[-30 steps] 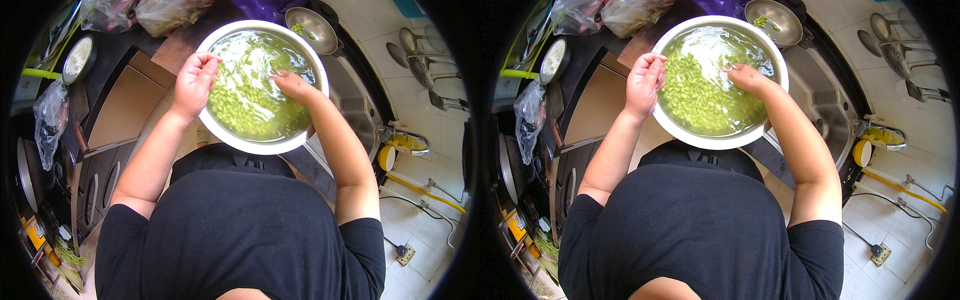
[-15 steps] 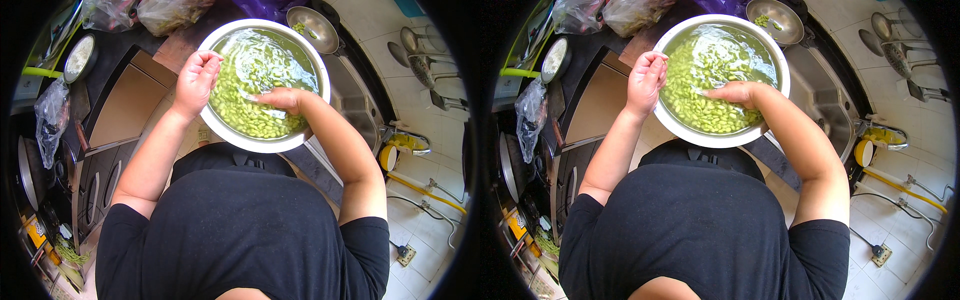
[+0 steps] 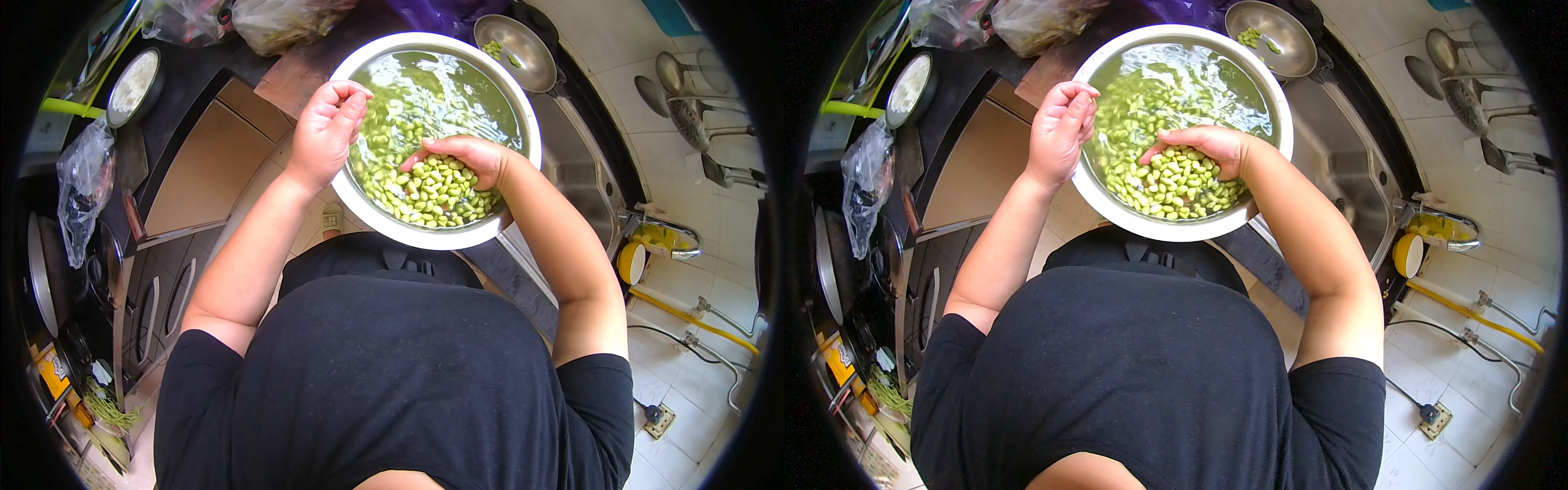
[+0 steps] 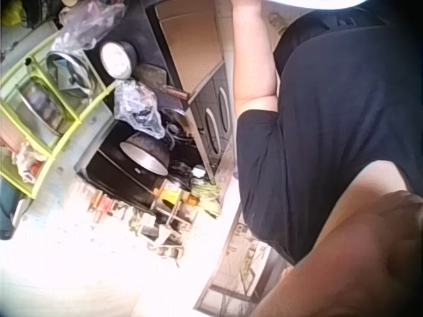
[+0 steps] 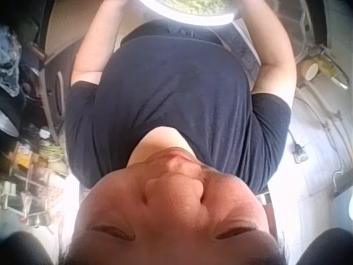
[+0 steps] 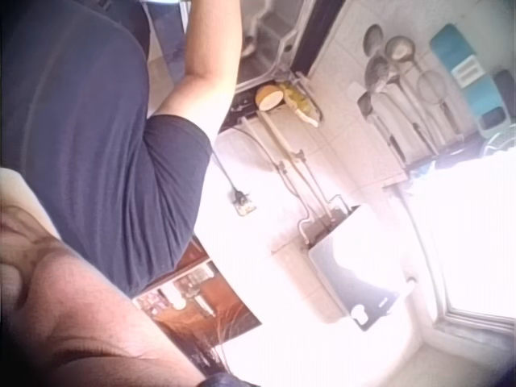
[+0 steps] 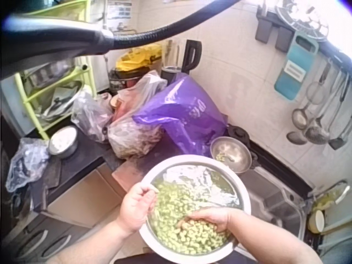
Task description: The person washes edamame beans in a metal bowl placed in a kitchen sink. They agitate the beans by hand, rinse them under running water from the faucet, and inspect them by picking up handfuls to check their condition.
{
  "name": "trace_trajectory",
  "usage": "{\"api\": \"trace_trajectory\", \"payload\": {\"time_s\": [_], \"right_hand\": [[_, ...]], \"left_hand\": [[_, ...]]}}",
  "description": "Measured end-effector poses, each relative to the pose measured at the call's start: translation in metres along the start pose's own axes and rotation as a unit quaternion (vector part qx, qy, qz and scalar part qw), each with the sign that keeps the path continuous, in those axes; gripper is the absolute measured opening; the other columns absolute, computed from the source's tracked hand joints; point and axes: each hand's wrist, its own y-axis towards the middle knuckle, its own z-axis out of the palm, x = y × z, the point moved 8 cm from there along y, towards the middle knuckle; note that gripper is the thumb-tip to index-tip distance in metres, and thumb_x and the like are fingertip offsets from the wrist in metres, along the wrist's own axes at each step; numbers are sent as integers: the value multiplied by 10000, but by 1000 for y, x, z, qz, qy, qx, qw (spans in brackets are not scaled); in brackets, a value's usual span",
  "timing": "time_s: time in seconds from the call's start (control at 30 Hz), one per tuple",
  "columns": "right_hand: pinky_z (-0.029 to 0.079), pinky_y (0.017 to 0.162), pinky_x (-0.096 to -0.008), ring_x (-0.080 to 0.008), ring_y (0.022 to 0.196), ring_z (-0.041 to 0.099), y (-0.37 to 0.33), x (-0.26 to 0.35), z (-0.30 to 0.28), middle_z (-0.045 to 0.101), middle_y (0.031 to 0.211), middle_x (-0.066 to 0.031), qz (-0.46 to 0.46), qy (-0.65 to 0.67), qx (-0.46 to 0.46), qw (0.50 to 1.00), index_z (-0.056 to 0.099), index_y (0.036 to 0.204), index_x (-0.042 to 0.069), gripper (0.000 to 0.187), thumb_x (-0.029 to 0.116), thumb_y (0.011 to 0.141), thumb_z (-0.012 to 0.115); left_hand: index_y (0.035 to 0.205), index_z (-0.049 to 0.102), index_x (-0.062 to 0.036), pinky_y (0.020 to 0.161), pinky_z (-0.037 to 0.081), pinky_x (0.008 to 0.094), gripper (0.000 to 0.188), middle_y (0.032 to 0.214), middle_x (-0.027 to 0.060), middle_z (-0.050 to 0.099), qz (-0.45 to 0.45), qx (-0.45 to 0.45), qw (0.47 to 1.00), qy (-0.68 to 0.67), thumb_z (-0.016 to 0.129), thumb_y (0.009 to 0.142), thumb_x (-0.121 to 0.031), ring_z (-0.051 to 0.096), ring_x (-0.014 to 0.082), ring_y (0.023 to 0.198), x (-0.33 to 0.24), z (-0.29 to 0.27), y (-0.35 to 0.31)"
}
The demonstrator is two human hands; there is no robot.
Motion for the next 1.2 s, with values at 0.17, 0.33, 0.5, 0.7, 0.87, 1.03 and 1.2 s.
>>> {"api": "trace_trajectory", "payload": {"time_s": [0.17, 0.33, 0.5, 0.7, 0.87, 1.03, 1.2], "right_hand": [[448, 878, -336, -215, 970, 577, -3, 17, 1, 584, 1071, -152, -85, 16, 20, 996, 538, 1112, -18, 371, 263, 902, 416], [427, 903, -344, -255, 1002, 562, -19, 46, -19, 596, 1038, -169, -241, 1, -68, 968, 535, 1090, -21, 302, 160, 850, 498], [400, 891, -333, -227, 999, 539, -38, 71, -58, 585, 1072, -139, -334, -43, -229, 913, 554, 959, 20, 186, 144, 847, 471], [305, 956, -322, -204, 1092, 458, -42, 80, -86, 553, 1139, -95, -365, -141, -361, 847, 554, 1101, 45, 329, 214, 819, 530], [275, 965, -353, -227, 1128, 411, -31, 62, -68, 503, 1193, -105, -256, -147, -424, 856, 465, 1218, 82, 495, 301, 788, 576], [241, 1007, -338, -252, 1233, 321, -11, 49, -56, 324, 1342, -189, -166, -175, -386, 890, 202, 1353, 4, 781, 358, 777, 595], [402, 878, -317, -227, 1010, 527, 6, 51, -43, 531, 1132, -164, -121, -241, -333, 904, 360, 1281, 2, 639, 337, 784, 581]], "left_hand": [[946, 489, -58, 458, 245, 166, 134, 662, -45, 410, 2, 3, 1000, -4, 487, 899, -184, 308, 21, 518, 0, 0, 0], [946, 489, -59, 458, 244, 161, 128, 666, -44, 414, 3, 1, 1000, 3, 480, 902, -178, 310, 20, 518, 0, 0, 0], [927, 488, -70, 463, 249, 161, 124, 662, -35, 412, -8, -13, 1000, -1, 458, 911, -190, 310, 22, 522, 1, -2, -1], [895, 481, -80, 467, 246, 171, 173, 643, -27, 392, -10, -10, 1000, -3, 434, 921, -245, 300, 34, 523, -1, 0, -2], [877, 490, -80, 483, 284, 154, 220, 666, -28, 433, -5, -3, 1000, -26, 469, 907, -296, 344, 21, 549, -1, -2, -3], [874, 491, -77, 484, 281, 156, 239, 649, -26, 426, -1, 6, 1000, -24, 466, 906, -312, 338, 25, 541, -2, -1, -3], [884, 481, -78, 468, 242, 181, 255, 643, -13, 393, 6, -1, 1000, -10, 463, 903, -331, 301, 45, 524, -4, 1, -3]]}}
